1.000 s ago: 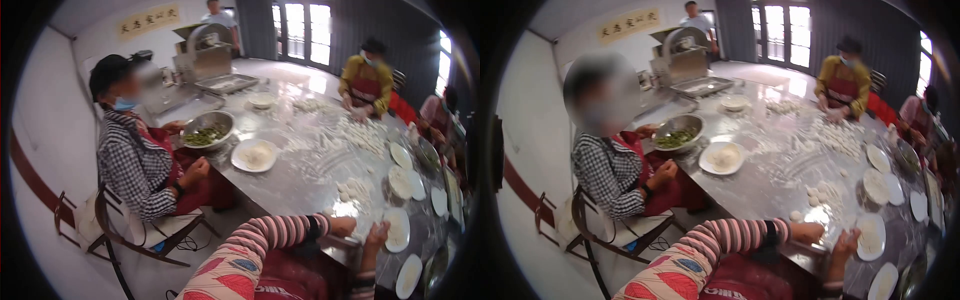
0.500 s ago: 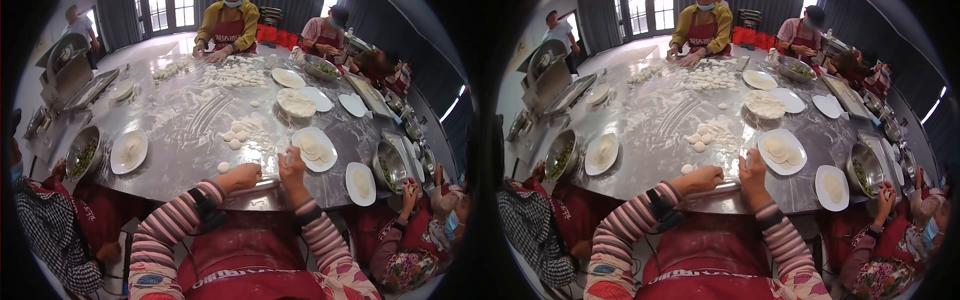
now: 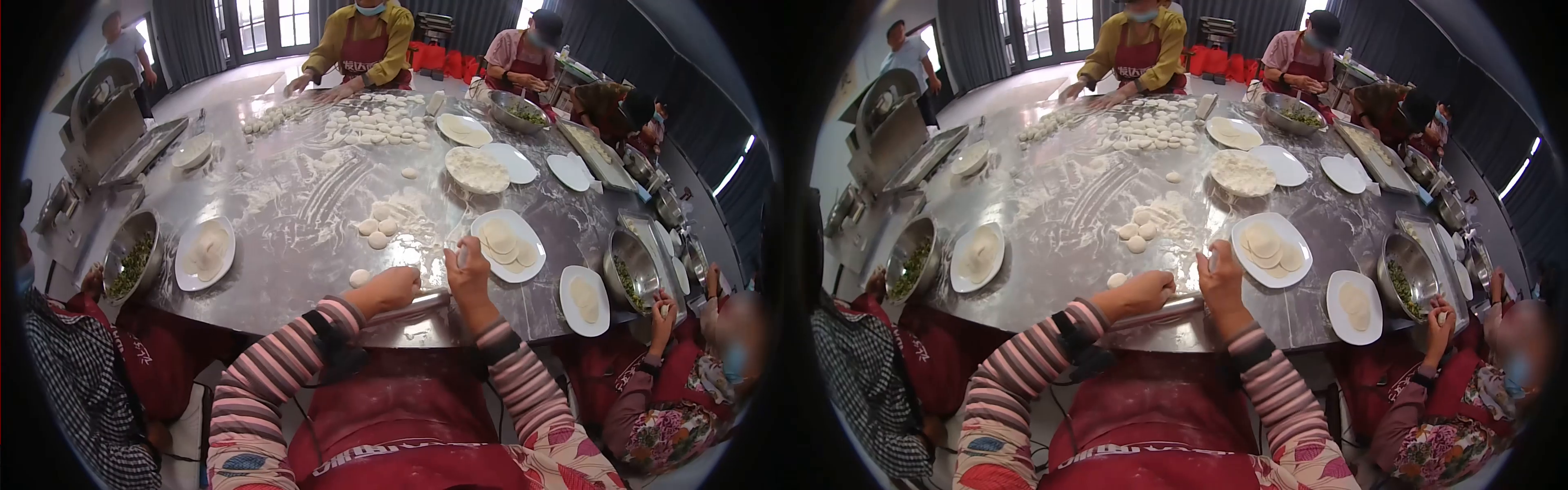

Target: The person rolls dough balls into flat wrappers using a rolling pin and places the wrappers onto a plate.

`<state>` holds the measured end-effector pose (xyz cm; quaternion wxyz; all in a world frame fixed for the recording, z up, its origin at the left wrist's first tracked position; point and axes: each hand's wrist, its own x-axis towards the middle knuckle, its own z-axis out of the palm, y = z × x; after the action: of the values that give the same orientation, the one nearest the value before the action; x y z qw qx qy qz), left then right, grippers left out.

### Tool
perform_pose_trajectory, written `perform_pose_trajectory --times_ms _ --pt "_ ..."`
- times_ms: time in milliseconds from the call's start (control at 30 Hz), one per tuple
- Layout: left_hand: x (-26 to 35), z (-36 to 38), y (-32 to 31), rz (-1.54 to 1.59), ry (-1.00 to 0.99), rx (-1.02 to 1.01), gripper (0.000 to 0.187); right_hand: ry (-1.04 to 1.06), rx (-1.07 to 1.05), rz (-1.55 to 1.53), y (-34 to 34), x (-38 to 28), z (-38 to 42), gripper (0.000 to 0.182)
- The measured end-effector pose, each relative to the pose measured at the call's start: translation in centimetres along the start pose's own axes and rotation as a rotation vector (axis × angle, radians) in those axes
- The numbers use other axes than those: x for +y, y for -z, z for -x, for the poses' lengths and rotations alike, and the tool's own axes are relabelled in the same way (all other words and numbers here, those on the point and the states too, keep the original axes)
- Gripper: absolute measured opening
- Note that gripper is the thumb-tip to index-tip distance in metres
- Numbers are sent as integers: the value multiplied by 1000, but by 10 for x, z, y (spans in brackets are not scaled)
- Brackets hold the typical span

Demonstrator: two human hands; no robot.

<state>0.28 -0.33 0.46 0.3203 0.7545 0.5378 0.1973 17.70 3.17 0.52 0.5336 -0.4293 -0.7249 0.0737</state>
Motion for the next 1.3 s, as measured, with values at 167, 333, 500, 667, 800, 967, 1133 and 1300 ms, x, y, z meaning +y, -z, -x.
perform_pose_trajectory --times_ms 167,333,500,667,800,967,1133,1300 --pt "1 -2 -1 3 11 -113 16 6 5 30 31 -20 25 27" --pt "-16 7 -2 83 40 -105 18 -78 -1 -35 46 -24 48 27" --pt "7 2 2 -18 17 -59 19 7 26 0 2 -1 4 30" --pt "-5 1 -1 -78 -11 -70 18 -84 16 8 44 -28 41 28" --pt "-17 14 -1 80 95 -107 15 -220 24 -99 48 -28 60 28" --pt "-8 17 7 -24 45 10 17 -23 3 4 0 -5 -1 30" --pt "10 20 12 39 122 -145 20 0 59 -57 40 -20 35 28" --pt "31 -37 -9 192 -51 -63 17 -64 34 -125 69 -40 66 28"
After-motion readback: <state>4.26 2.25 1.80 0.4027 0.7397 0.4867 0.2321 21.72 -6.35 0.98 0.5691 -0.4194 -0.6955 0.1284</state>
